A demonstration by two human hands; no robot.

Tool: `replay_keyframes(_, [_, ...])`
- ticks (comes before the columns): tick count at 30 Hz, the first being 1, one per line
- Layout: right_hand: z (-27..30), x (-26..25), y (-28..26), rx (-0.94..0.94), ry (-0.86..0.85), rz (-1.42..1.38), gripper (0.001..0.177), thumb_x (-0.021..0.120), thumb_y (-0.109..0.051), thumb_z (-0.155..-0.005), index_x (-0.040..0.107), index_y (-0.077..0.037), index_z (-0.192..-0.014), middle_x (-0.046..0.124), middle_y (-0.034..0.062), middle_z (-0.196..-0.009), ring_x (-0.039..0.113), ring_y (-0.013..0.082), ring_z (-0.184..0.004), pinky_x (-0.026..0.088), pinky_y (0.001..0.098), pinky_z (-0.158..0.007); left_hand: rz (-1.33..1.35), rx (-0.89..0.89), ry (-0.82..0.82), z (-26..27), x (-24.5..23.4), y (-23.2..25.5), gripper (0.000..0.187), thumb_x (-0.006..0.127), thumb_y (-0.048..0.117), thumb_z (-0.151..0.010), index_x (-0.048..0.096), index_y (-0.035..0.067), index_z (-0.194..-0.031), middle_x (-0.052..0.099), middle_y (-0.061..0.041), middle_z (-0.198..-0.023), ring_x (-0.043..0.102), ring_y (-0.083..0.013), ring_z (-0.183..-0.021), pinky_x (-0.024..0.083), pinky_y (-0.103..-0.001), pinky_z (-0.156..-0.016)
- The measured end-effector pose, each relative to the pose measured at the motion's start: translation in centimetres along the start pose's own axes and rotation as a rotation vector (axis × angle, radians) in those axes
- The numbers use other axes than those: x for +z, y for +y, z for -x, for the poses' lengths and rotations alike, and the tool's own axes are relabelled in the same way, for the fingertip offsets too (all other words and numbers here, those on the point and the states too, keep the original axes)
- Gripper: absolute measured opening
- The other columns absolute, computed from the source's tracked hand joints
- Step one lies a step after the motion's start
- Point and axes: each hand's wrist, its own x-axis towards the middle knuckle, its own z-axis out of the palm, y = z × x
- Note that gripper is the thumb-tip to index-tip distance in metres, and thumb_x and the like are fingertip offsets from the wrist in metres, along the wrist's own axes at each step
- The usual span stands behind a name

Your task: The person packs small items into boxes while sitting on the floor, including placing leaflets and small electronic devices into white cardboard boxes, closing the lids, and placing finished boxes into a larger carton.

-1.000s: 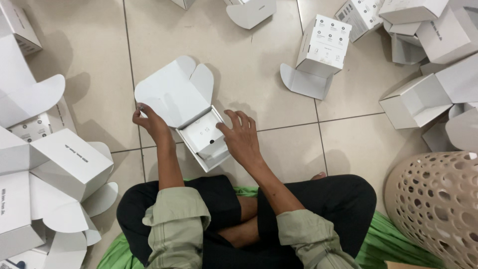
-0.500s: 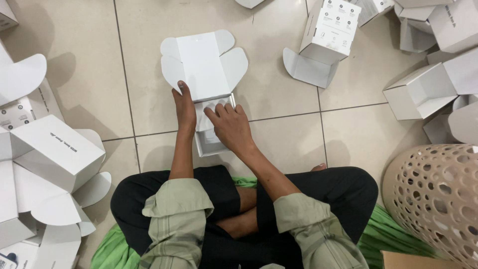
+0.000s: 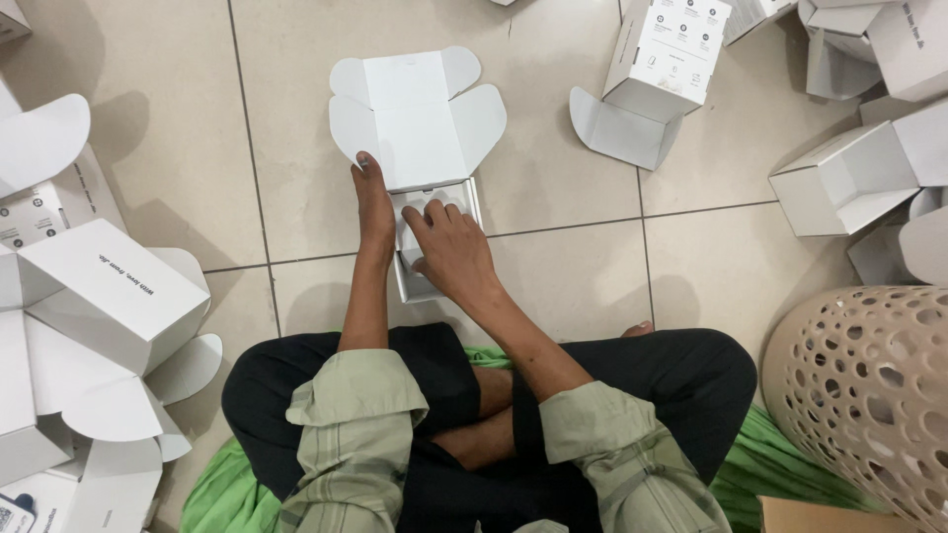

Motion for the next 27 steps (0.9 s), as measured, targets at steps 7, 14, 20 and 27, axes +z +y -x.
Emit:
replay_keyframes(7, [0.4,1.9,0.6,-0.054,0.015,-0.143,0.054,0.083,-0.007,-0.07,0.062,-0.005,-0.119,0.058,0.0067,-0.097,0.058,0.0232,-0.086,0.052,0.035,-0.074,0.029,-0.111,-0.023,1.2,0.7,1.1,0.092,0.021,0.075,-0.094,0.021,0.007,-0.157,0.03,-0.016,-0.162,0.027,-0.0303,-0.151,0.024,-0.046,-0.121])
replay_keyframes(14, [0.3,2.9,0.6,0.021,-0.01,-0.139,0.051,0.082,-0.004,-0.068,0.062,-0.007,-0.115,0.058,0.0062,-0.094,0.058,0.0226,-0.085,0.051,0.0354,-0.073,-0.006,0.014,-0.03,0.5,1.0,0.0,0.088,0.022,0.074,-0.101,0.036,0.002,-0.15,0.043,-0.022,-0.156,0.038,-0.0339,-0.15,0.027,-0.046,-0.124])
replay_keyframes(20, [-0.8,0.2,-0.1,0.057,-0.119,-0.239,0.058,0.083,-0.007,-0.066,0.06,-0.003,-0.12,0.059,0.0119,-0.1,0.059,0.0311,-0.093,0.052,0.0432,-0.081,0.074,-0.03,-0.063,0.1,0.7,-0.2,0.1,0.02,0.08,-0.094,0.014,0.006,-0.162,0.024,-0.016,-0.166,0.026,-0.0287,-0.148,0.025,-0.045,-0.12])
replay_keyframes(27, [0.0,-2.7,-0.8,0.232,0.009,-0.61,0.024,0.072,-0.008,-0.092,0.068,-0.004,-0.116,0.07,0.0125,-0.106,0.071,0.0256,-0.085,0.057,0.0374,-0.075,0.296,-0.156,-0.11,-0.9,0.0,-0.6,0.107,0.018,0.084,-0.087,0.038,0.004,-0.155,0.055,-0.018,-0.149,0.053,-0.0287,-0.135,0.041,-0.041,-0.112])
